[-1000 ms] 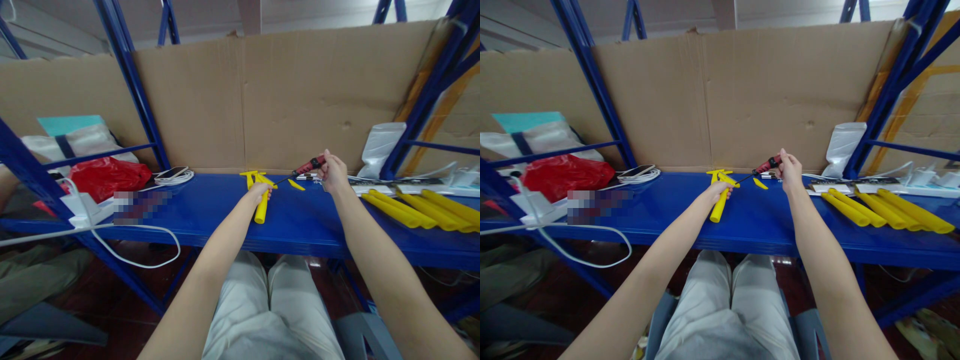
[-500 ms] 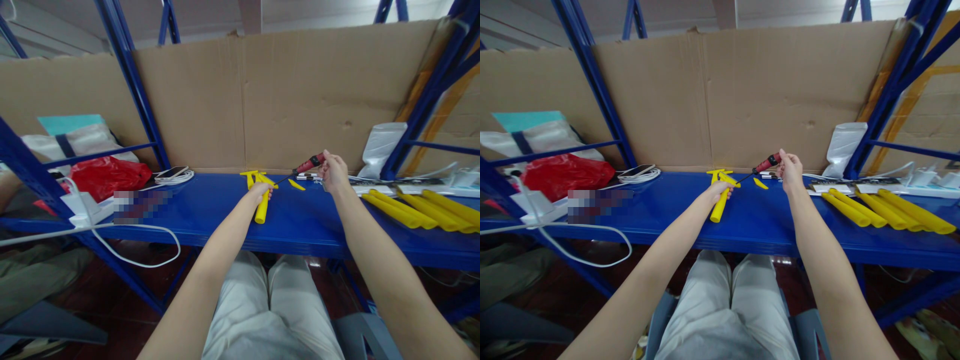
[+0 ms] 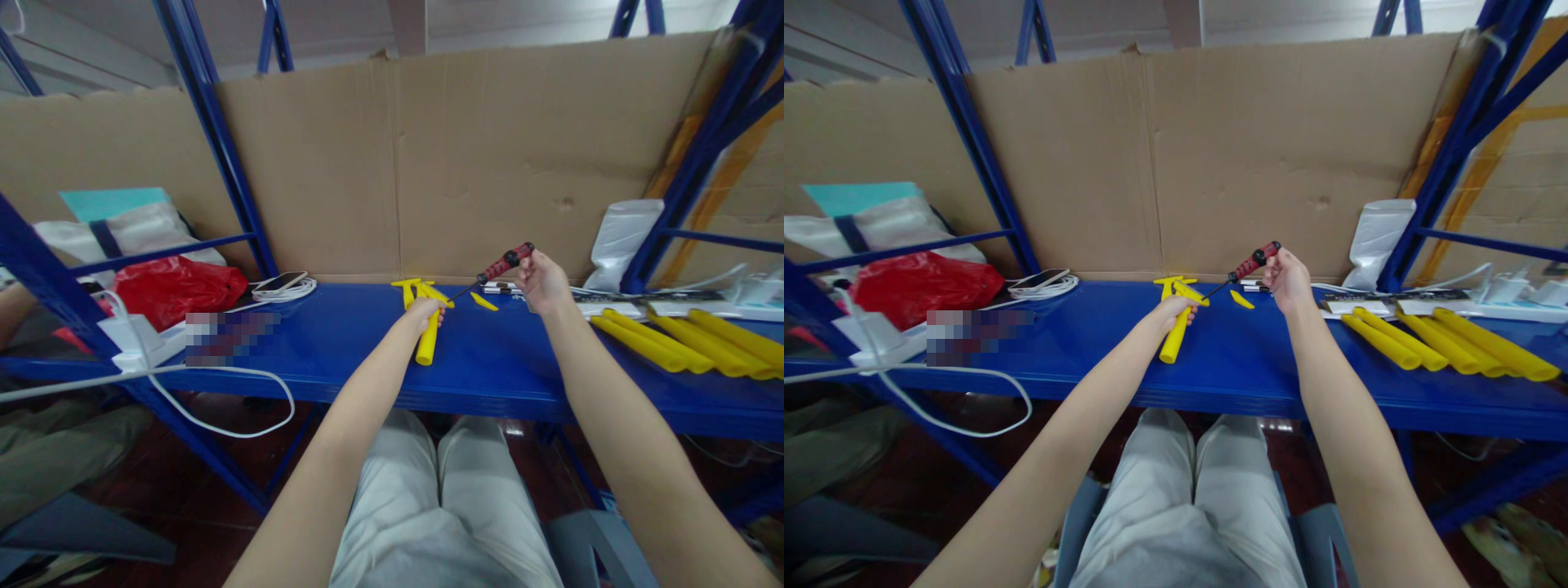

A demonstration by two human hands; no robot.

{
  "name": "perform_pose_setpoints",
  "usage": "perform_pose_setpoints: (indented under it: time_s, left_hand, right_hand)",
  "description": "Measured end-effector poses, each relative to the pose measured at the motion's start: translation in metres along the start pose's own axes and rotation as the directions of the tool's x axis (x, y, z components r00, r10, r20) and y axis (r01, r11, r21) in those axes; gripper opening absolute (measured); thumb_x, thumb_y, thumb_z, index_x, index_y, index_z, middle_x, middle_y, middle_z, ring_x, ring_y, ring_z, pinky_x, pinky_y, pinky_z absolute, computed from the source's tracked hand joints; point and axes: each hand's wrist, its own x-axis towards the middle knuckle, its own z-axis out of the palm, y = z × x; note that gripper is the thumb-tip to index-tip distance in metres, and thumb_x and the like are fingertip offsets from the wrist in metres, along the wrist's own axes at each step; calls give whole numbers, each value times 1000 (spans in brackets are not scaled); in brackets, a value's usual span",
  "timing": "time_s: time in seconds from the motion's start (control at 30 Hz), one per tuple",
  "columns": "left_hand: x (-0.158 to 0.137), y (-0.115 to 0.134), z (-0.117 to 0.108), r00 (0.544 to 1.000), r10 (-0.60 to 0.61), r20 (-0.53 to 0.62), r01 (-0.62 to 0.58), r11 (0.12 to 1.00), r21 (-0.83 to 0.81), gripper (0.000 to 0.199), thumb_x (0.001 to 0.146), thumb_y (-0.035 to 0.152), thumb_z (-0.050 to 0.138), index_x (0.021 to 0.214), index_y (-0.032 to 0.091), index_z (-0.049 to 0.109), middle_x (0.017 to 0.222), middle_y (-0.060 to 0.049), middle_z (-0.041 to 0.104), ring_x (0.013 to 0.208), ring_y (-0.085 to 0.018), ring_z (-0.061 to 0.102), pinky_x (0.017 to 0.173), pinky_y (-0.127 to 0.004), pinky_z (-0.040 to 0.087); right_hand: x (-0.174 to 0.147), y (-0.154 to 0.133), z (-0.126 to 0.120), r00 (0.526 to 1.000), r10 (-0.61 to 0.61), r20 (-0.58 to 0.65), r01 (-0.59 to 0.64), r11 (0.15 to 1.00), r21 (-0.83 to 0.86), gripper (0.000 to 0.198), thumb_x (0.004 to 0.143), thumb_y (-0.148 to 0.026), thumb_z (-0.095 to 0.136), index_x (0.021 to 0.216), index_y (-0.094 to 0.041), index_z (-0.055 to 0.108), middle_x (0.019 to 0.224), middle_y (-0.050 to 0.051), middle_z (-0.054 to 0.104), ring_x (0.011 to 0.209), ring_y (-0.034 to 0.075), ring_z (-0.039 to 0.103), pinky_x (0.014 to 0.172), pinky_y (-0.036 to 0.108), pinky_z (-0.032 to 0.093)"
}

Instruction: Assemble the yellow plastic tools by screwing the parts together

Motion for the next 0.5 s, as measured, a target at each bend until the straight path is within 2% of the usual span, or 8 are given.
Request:
perform_pose_setpoints:
  time_s: [0.17, 0.27, 0.37, 0.5]
  left_hand:
    - [1, 0, 0, 1000, -2, 8, 2, 1000, -1, 10, 80, 6, 54, 75, 14, 55, 46, 5, 45, 38, -5, 40, 43, -18, 33]
    - [0, 0, 0, 1000, -6, 15, 6, 1000, -1, 11, 80, 5, 52, 76, 14, 54, 45, 5, 44, 38, -6, 39, 43, -19, 33]
    - [-1, 1, 0, 1000, -6, 14, 6, 1000, -3, 12, 80, 3, 51, 74, 14, 53, 43, 6, 44, 37, -6, 39, 42, -19, 32]
    - [-1, 0, 0, 1000, 2, 15, -2, 1000, -7, 14, 80, 3, 51, 72, 15, 51, 44, 6, 44, 37, -5, 39, 40, -18, 31]
  right_hand:
    - [1, 4, -1, 999, -39, -26, 38, 999, -21, 34, 68, -38, 74, 72, -22, 45, 50, -10, 39, 38, 5, 35, 35, 17, 28]
    - [4, 6, -2, 994, -76, -84, 74, 997, -32, 40, 62, -40, 78, 72, -22, 44, 54, -9, 43, 41, 5, 39, 35, 17, 31]
    - [6, 8, -4, 990, -69, -120, 67, 997, -24, 41, 62, -39, 77, 69, -22, 41, 53, -9, 43, 41, 6, 40, 35, 18, 31]
    - [8, 9, -6, 994, -64, -89, 61, 998, -36, 42, 63, -40, 75, 64, -22, 38, 47, -10, 33, 36, 6, 34, 33, 20, 28]
